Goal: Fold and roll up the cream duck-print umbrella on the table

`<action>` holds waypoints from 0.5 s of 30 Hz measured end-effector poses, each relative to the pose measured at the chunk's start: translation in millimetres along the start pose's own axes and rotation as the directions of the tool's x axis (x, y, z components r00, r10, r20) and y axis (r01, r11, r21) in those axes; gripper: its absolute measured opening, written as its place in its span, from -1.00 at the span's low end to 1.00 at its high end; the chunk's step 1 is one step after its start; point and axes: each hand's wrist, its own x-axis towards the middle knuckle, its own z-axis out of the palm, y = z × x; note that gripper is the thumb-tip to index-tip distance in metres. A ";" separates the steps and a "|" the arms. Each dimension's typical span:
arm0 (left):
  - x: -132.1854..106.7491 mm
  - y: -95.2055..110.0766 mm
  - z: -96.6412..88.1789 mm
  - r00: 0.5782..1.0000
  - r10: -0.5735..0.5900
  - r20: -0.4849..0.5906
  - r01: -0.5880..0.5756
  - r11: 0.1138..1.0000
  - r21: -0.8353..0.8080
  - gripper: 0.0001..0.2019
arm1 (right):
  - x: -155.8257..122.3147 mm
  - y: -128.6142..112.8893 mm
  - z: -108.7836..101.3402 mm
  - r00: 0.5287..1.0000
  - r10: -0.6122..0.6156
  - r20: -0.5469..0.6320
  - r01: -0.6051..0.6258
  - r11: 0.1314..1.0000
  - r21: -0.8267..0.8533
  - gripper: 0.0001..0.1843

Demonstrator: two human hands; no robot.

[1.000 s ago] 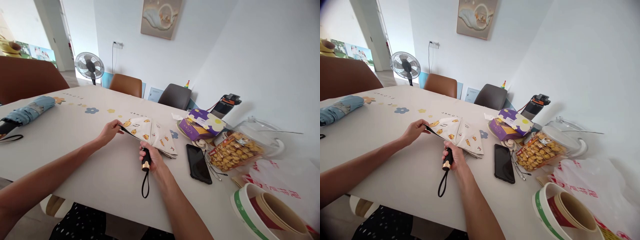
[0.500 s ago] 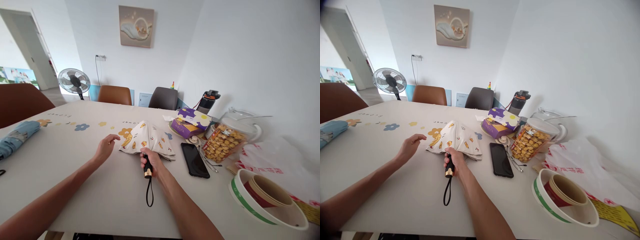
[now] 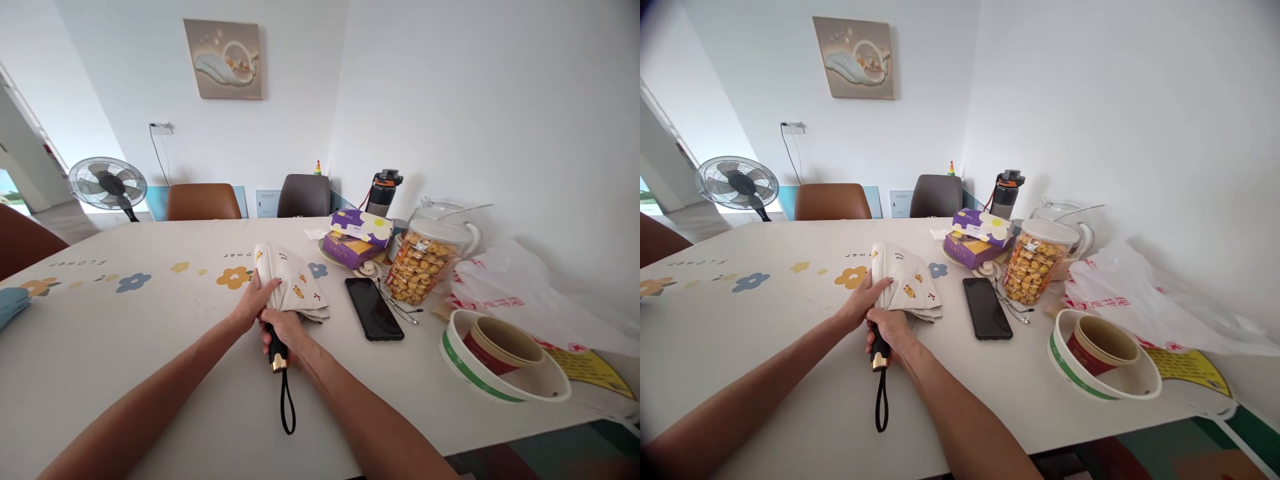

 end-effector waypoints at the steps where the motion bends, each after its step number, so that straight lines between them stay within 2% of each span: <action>1: 2.1 1.7 -1.9 1.000 -0.027 -0.002 0.027 0.998 -0.053 -0.55 | -0.4 0.7 0.4 0.999 -0.011 0.036 0.011 1.000 0.008 -0.87; 4: 7.0 8.0 -10.7 0.983 -0.181 0.030 0.183 0.947 -0.264 -0.63 | -4.5 1.2 2.9 0.990 -0.017 0.143 0.017 1.000 0.000 -0.88; 7: 8.6 11.8 -19.3 0.946 -0.295 0.137 0.325 0.848 -0.418 -0.60 | -10.6 -1.1 5.3 0.981 0.027 0.192 -0.014 0.997 -0.072 -0.85; 9: 8.0 12.4 -22.3 0.934 -0.300 0.192 0.356 0.807 -0.470 -0.57 | -13.4 -2.8 5.8 0.978 0.037 0.207 -0.017 0.995 -0.099 -0.85; 12: 6.4 13.3 -23.5 0.932 -0.288 0.221 0.362 0.784 -0.504 -0.52 | -14.8 -3.5 6.1 0.976 0.002 0.220 0.016 0.997 -0.078 -0.86; 15: 4.8 16.3 -24.5 0.927 -0.287 0.242 0.373 0.779 -0.504 -0.49 | -15.4 -1.7 8.3 0.978 -0.030 0.207 0.026 0.999 0.018 -0.70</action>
